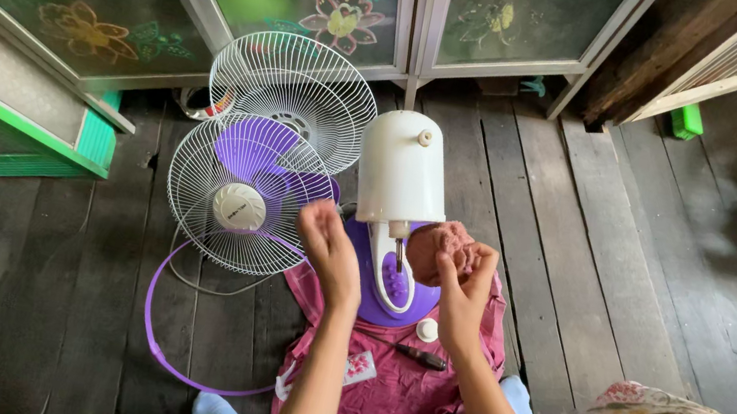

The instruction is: The person wipes the motor housing of a standing fan with a cloth, then attaches the front grille, installs the fan blades, and secures the rear grille. The person uses a screwdriver to tighten a screw on the rear grille.

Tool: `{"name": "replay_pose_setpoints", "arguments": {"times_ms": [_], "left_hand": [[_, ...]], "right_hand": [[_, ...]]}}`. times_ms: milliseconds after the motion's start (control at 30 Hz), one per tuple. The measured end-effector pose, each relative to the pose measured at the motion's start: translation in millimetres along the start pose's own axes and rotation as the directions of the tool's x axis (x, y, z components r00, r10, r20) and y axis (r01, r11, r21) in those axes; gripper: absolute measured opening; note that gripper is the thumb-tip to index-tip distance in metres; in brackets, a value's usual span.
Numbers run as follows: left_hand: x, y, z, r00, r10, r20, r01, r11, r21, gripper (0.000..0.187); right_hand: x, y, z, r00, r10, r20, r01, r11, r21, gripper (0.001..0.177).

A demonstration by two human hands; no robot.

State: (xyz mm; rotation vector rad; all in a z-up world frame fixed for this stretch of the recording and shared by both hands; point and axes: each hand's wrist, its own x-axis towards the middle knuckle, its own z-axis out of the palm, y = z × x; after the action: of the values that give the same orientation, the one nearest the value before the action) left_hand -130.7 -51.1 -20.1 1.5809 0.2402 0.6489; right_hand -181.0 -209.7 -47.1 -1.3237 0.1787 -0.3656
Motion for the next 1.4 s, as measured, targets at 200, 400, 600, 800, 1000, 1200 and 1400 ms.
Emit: {"name": "replay_pose_setpoints", "arguments": {"times_ms": [200,400,600,800,1000,1200,1400], "left_hand": [[-97,16,-7,0.955,-0.190,0.228,0.261,0.903,-0.340,0.034],[-55,19,-25,0.988,-0.153,-0.023,0.143,0.962,-0.233,0.033],[-20,20,13,0.891,0.360,0.277,-0.437,0.844,0.310,0.033],[-9,-10,30,0.957,0.217,0.191,-0.237,0.967,0.088,0.045],[9,-14,20,0.955,-0.129,0.269,0.107,0.990,0.093,0.047],[24,18,20,0.964,-0.166,0.207,0.187,0.978,-0.088,0.034],[79,37,67,0.780,0.516,0.355,-0.560,0.828,0.029,0.022]], "right_hand": [[-15,-84,13,0.787,-0.194,0.585,0.341,0.928,-0.152,0.029],[54,-101,27,0.939,-0.171,0.298,0.324,0.733,-0.598,0.030],[109,-46,71,0.920,-0.217,0.326,0.376,0.724,-0.578,0.069],[101,-18,61,0.953,-0.163,0.256,0.293,0.713,-0.637,0.087],[108,-16,60,0.944,-0.164,0.286,0.313,0.719,-0.621,0.085],[109,-15,61,0.919,-0.202,0.340,0.364,0.767,-0.528,0.088],[103,-3,56,0.920,-0.183,0.346,0.347,0.791,-0.504,0.087]]}}
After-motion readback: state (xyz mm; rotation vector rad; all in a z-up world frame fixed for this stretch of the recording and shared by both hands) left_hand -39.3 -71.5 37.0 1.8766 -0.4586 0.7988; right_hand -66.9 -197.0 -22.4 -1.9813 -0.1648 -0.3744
